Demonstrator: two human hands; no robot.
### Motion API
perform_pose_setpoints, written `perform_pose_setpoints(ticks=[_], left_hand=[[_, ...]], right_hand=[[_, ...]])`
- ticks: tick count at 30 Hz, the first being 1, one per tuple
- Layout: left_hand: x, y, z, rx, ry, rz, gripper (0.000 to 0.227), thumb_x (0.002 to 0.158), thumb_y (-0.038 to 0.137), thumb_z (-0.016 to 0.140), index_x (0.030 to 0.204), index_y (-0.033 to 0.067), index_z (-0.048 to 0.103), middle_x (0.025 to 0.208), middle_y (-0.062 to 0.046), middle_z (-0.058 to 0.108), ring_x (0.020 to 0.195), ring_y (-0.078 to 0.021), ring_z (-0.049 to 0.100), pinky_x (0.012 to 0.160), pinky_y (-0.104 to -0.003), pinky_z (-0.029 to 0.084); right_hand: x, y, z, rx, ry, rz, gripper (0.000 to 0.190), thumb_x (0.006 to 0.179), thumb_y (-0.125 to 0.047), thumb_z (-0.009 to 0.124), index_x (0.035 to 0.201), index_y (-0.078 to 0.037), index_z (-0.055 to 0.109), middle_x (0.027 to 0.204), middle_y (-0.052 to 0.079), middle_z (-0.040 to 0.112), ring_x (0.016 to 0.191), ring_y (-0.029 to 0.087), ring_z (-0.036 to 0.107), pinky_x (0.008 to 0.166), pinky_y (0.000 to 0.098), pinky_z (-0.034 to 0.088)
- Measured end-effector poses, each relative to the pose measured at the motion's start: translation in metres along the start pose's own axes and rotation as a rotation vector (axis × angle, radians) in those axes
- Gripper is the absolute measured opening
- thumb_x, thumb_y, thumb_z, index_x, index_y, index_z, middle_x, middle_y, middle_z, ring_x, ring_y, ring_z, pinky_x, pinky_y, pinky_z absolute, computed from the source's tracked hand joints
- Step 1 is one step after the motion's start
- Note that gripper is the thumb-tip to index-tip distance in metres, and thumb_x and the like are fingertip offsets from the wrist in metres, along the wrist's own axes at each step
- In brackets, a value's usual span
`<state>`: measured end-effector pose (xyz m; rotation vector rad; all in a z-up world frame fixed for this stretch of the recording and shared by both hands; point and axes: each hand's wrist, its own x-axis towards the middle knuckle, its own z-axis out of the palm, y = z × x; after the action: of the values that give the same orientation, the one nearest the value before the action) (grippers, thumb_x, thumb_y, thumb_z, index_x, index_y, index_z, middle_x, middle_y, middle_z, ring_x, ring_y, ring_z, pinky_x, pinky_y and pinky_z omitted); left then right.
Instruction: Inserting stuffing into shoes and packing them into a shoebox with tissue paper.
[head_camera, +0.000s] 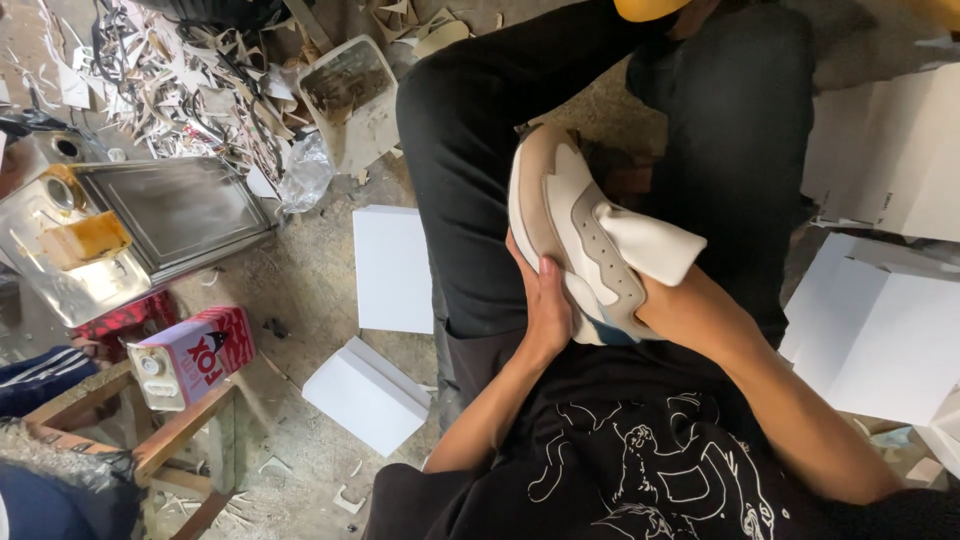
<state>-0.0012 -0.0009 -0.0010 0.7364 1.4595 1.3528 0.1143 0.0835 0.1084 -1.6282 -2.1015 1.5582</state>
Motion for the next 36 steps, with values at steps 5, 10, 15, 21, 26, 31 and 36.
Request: perform_pose_setpoints(ticks=[5,10,15,21,26,31,36], left_hand=[[0.003,0.004,0.003,-0.09,0.01,-0.041,0.08,0.108,0.055,0.027,0.163,0.0034,0.001,0.164,-0.027,0.016,0.151,-0.0407,0.022,0.126,-0.056,0.011],[0.005,0.014,0.007,-0.106,-0.014,-0.047,0.078,0.108,0.055,0.026,0.163,0.0043,0.003,0.164,-0.027,0.017,0.152,-0.0401,0.022,0.126,-0.057,0.011],[0.009,0.016,0.002,-0.116,-0.056,-0.028,0.073,0.11,0.049,0.025,0.164,0.0046,0.003,0.169,-0.025,0.007,0.156,-0.0392,0.011,0.127,-0.056,0.002],[0.005,0.017,-0.003,-0.163,-0.115,-0.03,0.069,0.113,0.047,0.023,0.165,0.0063,0.002,0.172,-0.022,0.0,0.158,-0.0377,0.006,0.127,-0.055,-0.001],[0.001,-0.023,-0.017,-0.198,-0.154,-0.079,0.068,0.114,0.044,0.023,0.167,0.01,-0.003,0.173,-0.016,-0.005,0.158,-0.0333,0.003,0.127,-0.053,-0.004],[-0.004,-0.01,-0.006,-0.362,-0.197,-0.179,0.065,0.115,0.043,0.025,0.168,0.0163,0.001,0.174,-0.008,-0.001,0.159,-0.0292,0.006,0.129,-0.05,-0.001],[-0.009,-0.016,-0.008,-0.395,-0.248,-0.228,0.065,0.114,0.042,0.028,0.168,0.0172,0.002,0.174,-0.009,-0.001,0.159,-0.03,0.007,0.129,-0.052,0.001]], right_hand=[[0.001,-0.01,0.006,-0.021,-0.03,0.003,0.057,0.084,0.014,0.053,0.14,0.008,0.046,0.132,0.03,0.056,0.124,0.046,0.052,0.101,0.0534,0.046],[0.004,-0.016,0.008,-0.036,-0.062,0.004,0.054,0.084,0.012,0.053,0.138,0.007,0.046,0.13,0.029,0.056,0.122,0.045,0.053,0.1,0.0524,0.046],[0.006,-0.022,0.01,-0.061,-0.102,0.007,0.05,0.085,0.011,0.053,0.135,0.005,0.047,0.127,0.027,0.056,0.118,0.043,0.053,0.098,0.0509,0.046],[-0.026,-0.016,0.012,-0.081,-0.141,0.015,0.046,0.086,0.009,0.052,0.131,0.004,0.048,0.124,0.025,0.057,0.115,0.041,0.053,0.096,0.0495,0.046],[-0.057,-0.009,0.013,-0.107,-0.174,0.022,0.043,0.086,0.008,0.052,0.129,0.003,0.048,0.121,0.024,0.057,0.112,0.039,0.053,0.094,0.0484,0.046],[-0.052,-0.005,0.006,-0.122,-0.21,0.016,0.04,0.087,0.007,0.052,0.126,0.002,0.049,0.119,0.022,0.057,0.11,0.038,0.053,0.092,0.0473,0.046],[-0.064,0.007,-0.006,-0.155,-0.244,0.025,0.036,0.087,0.005,0.052,0.123,0.0,0.049,0.116,0.02,0.057,0.106,0.036,0.053,0.09,0.0459,0.046]])
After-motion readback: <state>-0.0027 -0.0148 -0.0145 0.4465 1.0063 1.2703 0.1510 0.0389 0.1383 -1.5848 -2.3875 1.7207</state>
